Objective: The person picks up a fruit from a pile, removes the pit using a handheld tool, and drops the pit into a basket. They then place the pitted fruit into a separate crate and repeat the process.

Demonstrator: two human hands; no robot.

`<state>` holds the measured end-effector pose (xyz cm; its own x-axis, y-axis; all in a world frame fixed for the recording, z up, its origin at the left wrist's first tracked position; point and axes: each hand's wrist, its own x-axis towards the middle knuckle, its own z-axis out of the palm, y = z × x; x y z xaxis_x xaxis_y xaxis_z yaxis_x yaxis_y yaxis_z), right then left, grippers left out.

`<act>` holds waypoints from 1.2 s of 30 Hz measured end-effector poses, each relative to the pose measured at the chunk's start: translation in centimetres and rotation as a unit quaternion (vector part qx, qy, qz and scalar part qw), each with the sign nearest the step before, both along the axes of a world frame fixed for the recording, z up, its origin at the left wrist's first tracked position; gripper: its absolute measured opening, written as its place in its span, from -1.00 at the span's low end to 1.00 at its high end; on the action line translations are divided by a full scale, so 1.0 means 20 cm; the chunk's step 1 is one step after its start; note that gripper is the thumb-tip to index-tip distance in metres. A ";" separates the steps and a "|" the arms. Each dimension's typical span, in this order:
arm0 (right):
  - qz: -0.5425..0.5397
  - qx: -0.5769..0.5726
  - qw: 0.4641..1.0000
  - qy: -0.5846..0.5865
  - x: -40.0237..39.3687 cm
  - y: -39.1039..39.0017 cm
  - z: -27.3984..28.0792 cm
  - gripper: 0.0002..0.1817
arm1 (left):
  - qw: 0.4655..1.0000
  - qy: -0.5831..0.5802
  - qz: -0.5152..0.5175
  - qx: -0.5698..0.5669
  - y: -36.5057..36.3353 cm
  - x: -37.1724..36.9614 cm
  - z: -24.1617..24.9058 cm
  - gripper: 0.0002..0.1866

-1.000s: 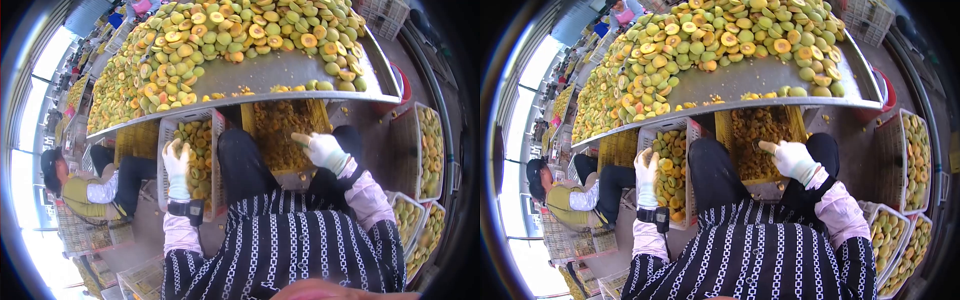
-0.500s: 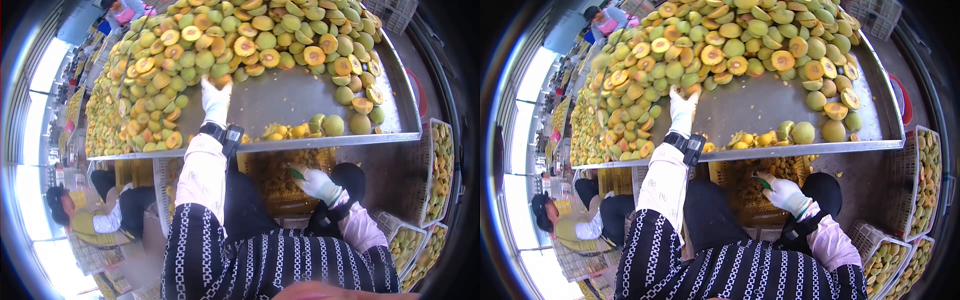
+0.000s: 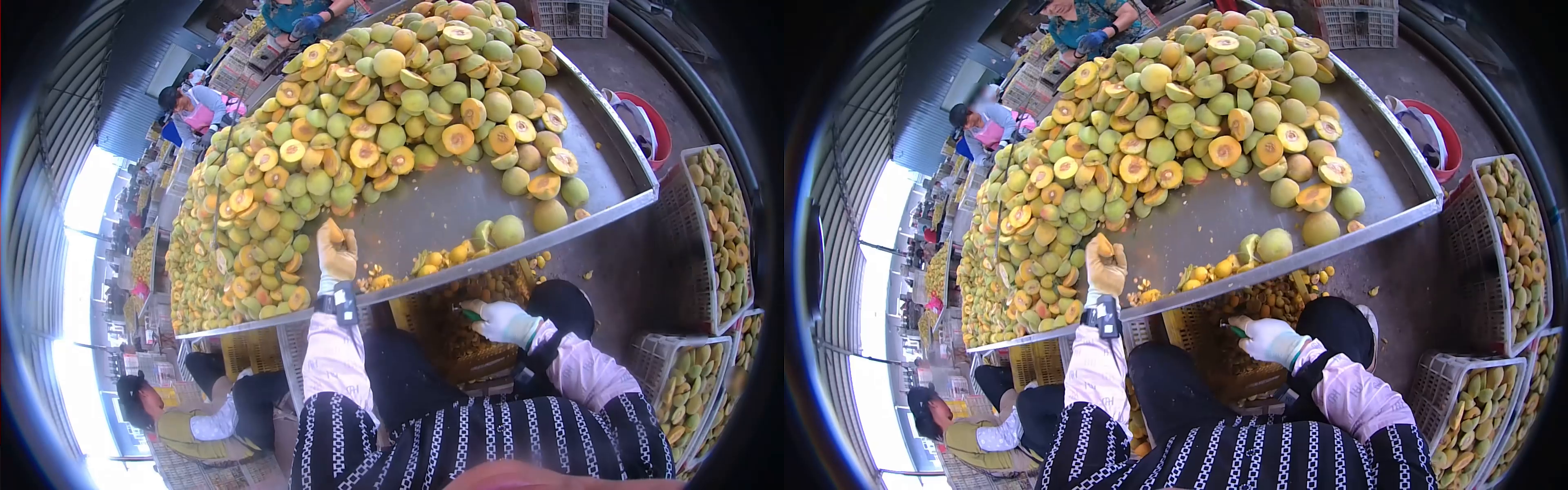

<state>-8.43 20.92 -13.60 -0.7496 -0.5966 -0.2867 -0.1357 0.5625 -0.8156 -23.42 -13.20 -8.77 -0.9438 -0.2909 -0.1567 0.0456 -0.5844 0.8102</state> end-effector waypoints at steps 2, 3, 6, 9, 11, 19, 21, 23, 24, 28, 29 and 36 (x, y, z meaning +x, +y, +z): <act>-0.012 -0.008 1.000 0.013 0.03 0.02 0.03 -0.44 | 0.989 0.016 -0.019 0.147 0.04 0.15 0.08 -0.62; -0.014 -0.004 1.000 -0.011 0.03 0.03 0.10 -0.47 | 0.970 0.044 -0.068 0.229 0.08 0.25 0.15 -0.50; -0.012 -0.019 1.000 -0.014 0.06 0.04 0.15 -0.46 | 0.934 0.107 -0.197 0.276 0.25 0.56 0.31 -0.37; -0.021 -0.026 0.999 -0.043 0.12 0.04 0.20 -0.42 | 0.930 0.099 -0.200 0.292 0.37 0.79 0.36 -0.41; -0.021 -0.078 0.996 0.049 0.17 0.04 0.22 -0.43 | 0.915 0.115 -0.227 0.313 0.42 0.92 0.36 -0.41; -0.044 -0.132 0.922 0.362 0.57 0.00 0.77 -0.44 | 0.981 0.069 -0.119 0.139 0.66 1.28 0.48 -0.45; -0.037 -0.094 0.901 0.423 0.63 -0.02 0.80 -0.48 | 0.990 0.087 -0.093 0.053 0.72 1.33 0.51 -0.44; -0.030 -0.064 0.895 0.441 0.67 -0.04 0.82 -0.48 | 0.992 0.098 -0.085 -0.003 0.76 1.38 0.52 -0.44; -0.024 -0.044 0.885 0.462 0.68 -0.04 0.82 -0.45 | 0.989 0.110 -0.073 -0.062 0.77 1.39 0.53 -0.43; -0.003 0.027 0.867 0.497 0.72 -0.07 0.84 -0.34 | 0.978 0.140 -0.055 -0.147 0.79 1.44 0.53 -0.44; -0.001 0.027 0.867 0.497 0.73 -0.08 0.87 -0.34 | 0.984 0.118 -0.077 -0.111 0.78 1.45 0.53 -0.46; 0.051 0.119 0.871 0.473 0.78 -0.10 0.87 -0.31 | 0.979 0.099 -0.072 -0.161 0.75 1.43 0.45 -0.40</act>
